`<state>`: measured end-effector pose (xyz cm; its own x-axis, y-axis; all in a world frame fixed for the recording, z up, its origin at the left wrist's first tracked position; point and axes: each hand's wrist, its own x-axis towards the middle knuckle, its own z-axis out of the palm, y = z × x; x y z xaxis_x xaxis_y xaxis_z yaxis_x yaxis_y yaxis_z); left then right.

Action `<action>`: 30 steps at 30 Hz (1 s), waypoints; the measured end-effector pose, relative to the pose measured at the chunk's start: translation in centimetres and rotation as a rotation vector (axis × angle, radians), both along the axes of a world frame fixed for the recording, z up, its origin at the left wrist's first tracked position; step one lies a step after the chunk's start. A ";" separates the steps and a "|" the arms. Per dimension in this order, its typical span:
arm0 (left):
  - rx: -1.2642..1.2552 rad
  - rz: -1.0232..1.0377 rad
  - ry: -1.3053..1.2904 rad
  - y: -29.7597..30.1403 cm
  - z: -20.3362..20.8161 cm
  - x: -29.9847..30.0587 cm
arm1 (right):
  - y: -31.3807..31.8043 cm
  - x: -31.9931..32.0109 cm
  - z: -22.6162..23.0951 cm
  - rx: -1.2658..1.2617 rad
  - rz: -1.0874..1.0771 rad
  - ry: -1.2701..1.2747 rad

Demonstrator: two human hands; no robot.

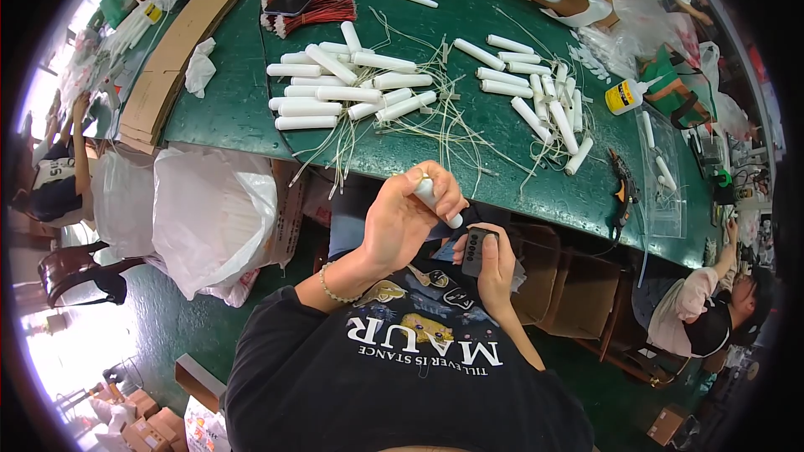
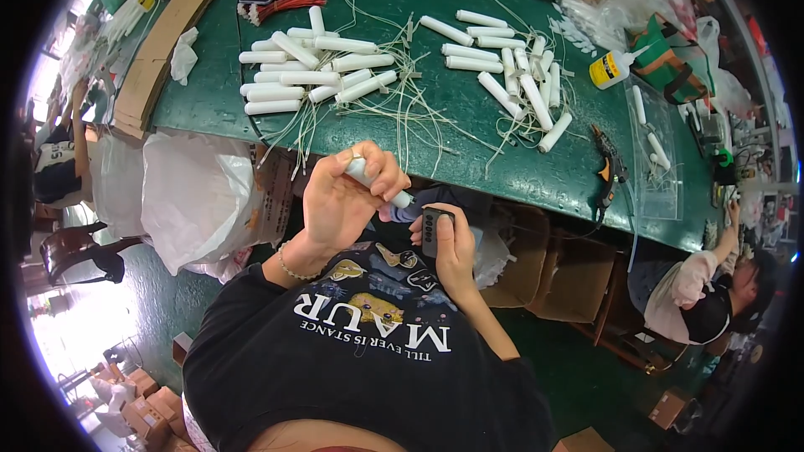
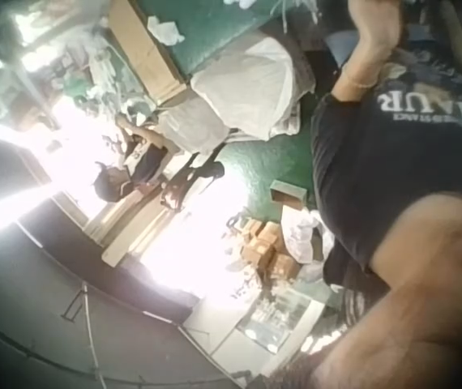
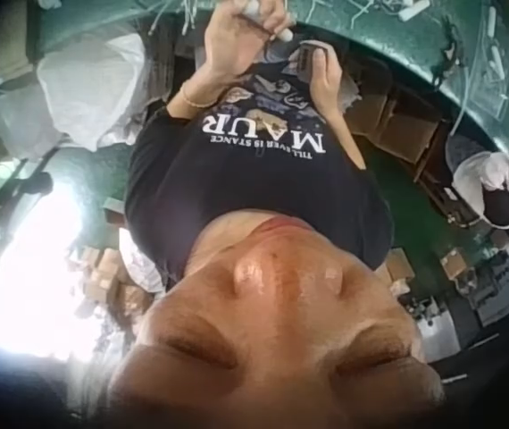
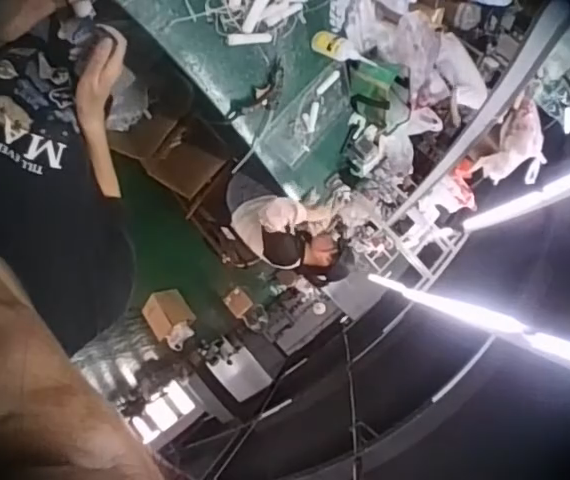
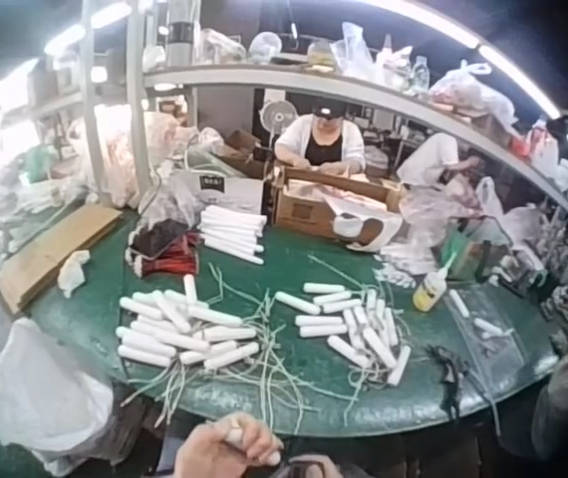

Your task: Assembling small white cylindrical components with thin green wires at an industrial workbench.

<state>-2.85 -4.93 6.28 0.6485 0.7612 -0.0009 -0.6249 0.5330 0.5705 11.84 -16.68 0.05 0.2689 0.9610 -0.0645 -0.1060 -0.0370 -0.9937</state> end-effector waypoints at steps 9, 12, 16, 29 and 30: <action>0.014 0.002 0.012 0.2 -0.5 0.0 | 0.4 -0.2 -0.3 -0.003 0.022 0.012; -0.012 0.014 0.003 0.2 -0.6 0.1 | 0.4 -0.4 -0.3 -0.003 0.015 0.020; -0.013 0.013 0.002 0.1 -0.6 0.1 | 0.2 -0.4 -0.4 -0.003 -0.009 0.015; -0.075 0.036 -0.057 0.3 -0.6 0.2 | 1.6 -0.6 0.8 0.195 -0.130 -0.087; -0.074 0.037 -0.057 0.4 -0.7 0.3 | 2.1 -0.6 1.4 0.217 -0.145 -0.267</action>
